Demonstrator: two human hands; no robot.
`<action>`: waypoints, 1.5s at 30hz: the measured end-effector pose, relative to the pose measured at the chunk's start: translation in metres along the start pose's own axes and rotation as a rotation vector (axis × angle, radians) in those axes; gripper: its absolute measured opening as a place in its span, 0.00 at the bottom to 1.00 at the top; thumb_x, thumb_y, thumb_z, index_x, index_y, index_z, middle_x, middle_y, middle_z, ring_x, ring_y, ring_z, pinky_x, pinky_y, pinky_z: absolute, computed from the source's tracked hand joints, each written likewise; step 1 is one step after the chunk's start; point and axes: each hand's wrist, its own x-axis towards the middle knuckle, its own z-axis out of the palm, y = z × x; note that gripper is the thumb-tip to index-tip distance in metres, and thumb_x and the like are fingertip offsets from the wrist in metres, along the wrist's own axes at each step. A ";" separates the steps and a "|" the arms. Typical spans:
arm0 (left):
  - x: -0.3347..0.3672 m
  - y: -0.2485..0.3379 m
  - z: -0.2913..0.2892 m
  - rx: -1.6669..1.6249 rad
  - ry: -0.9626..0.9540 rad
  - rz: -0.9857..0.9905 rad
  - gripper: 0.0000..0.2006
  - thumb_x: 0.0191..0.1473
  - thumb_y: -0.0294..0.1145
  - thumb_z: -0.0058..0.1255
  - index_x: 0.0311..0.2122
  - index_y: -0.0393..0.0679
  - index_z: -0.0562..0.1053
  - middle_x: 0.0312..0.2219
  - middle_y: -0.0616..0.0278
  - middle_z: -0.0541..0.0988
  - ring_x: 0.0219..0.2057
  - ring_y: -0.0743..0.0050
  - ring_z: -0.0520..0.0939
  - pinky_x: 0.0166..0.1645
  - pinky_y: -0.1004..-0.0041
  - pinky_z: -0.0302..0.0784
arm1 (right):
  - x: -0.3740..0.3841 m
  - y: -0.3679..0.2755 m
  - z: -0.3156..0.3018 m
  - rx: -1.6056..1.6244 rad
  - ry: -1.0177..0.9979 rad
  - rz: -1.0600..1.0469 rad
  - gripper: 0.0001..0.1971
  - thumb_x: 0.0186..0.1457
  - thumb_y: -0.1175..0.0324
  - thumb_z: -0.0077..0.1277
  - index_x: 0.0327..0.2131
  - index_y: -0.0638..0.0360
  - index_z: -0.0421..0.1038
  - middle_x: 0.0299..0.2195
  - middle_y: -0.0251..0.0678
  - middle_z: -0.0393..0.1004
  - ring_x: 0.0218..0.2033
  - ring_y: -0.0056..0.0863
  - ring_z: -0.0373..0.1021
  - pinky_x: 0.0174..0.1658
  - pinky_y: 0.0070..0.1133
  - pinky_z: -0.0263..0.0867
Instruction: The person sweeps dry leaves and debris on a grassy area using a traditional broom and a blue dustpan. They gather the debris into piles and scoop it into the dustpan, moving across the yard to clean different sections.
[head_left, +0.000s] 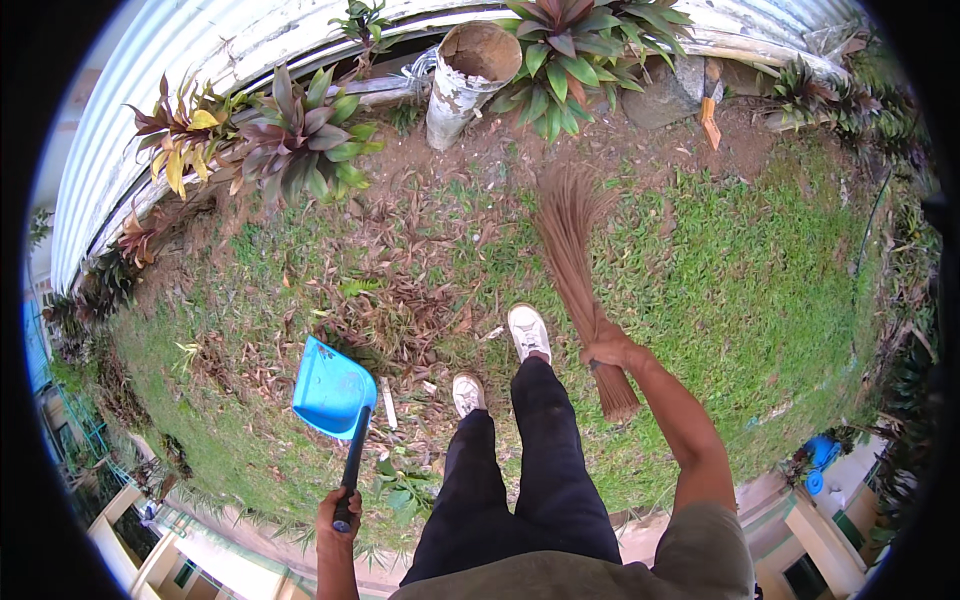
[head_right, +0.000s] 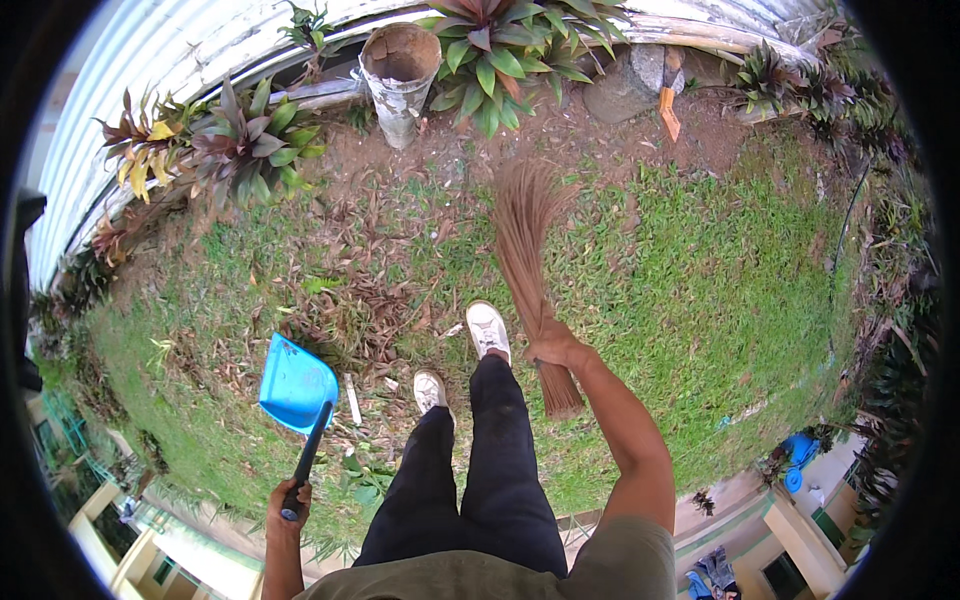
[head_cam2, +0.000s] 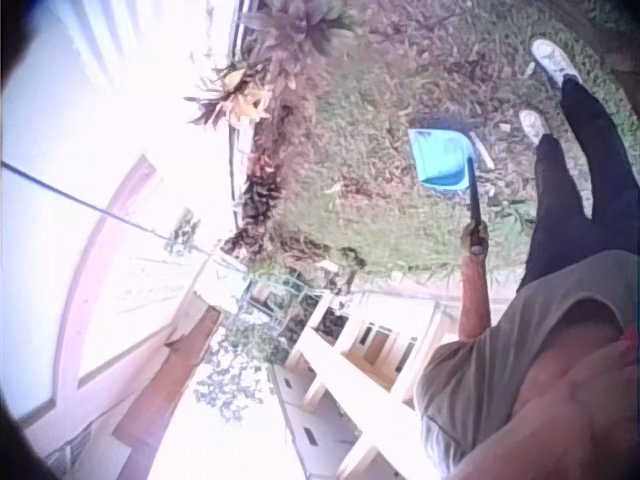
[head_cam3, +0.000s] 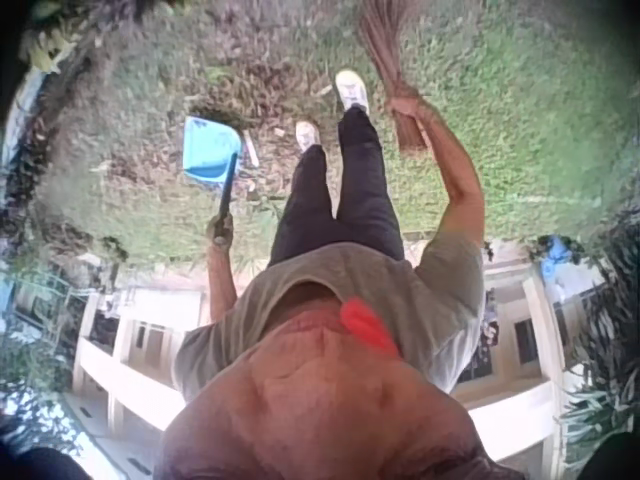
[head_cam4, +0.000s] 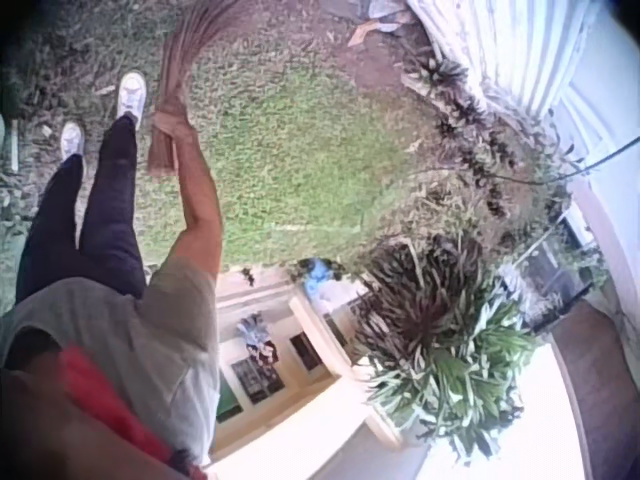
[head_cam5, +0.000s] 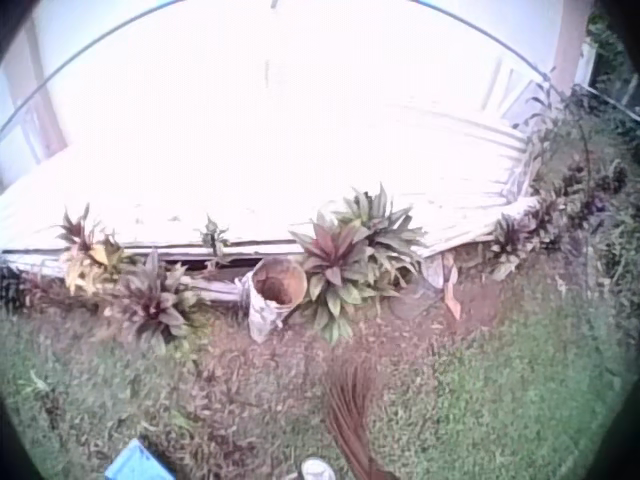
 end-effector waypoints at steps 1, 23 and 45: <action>-0.005 -0.002 0.012 0.027 0.027 0.009 0.11 0.52 0.27 0.43 0.37 0.31 0.61 0.25 0.49 0.71 0.20 0.66 0.73 0.19 0.76 0.71 | -0.016 0.009 0.016 -0.120 -0.075 -0.069 0.58 0.25 0.66 0.58 0.61 0.71 0.33 0.42 0.60 0.69 0.45 0.49 0.68 0.48 0.26 0.64; -0.022 0.008 0.078 -0.096 -0.038 -0.135 0.13 0.52 0.26 0.43 0.37 0.26 0.60 0.24 0.48 0.69 0.19 0.67 0.72 0.20 0.77 0.73 | -0.078 -0.056 -0.023 -0.329 -0.364 -0.139 0.56 0.26 0.67 0.58 0.62 0.61 0.36 0.37 0.57 0.72 0.38 0.49 0.70 0.43 0.30 0.67; 0.044 0.211 -0.096 0.190 -0.084 0.030 0.09 0.52 0.25 0.44 0.36 0.31 0.63 0.22 0.52 0.71 0.18 0.68 0.72 0.19 0.75 0.70 | -0.121 -0.161 0.187 -0.374 -0.262 -0.203 0.57 0.25 0.67 0.58 0.62 0.63 0.36 0.37 0.59 0.71 0.40 0.51 0.69 0.45 0.29 0.66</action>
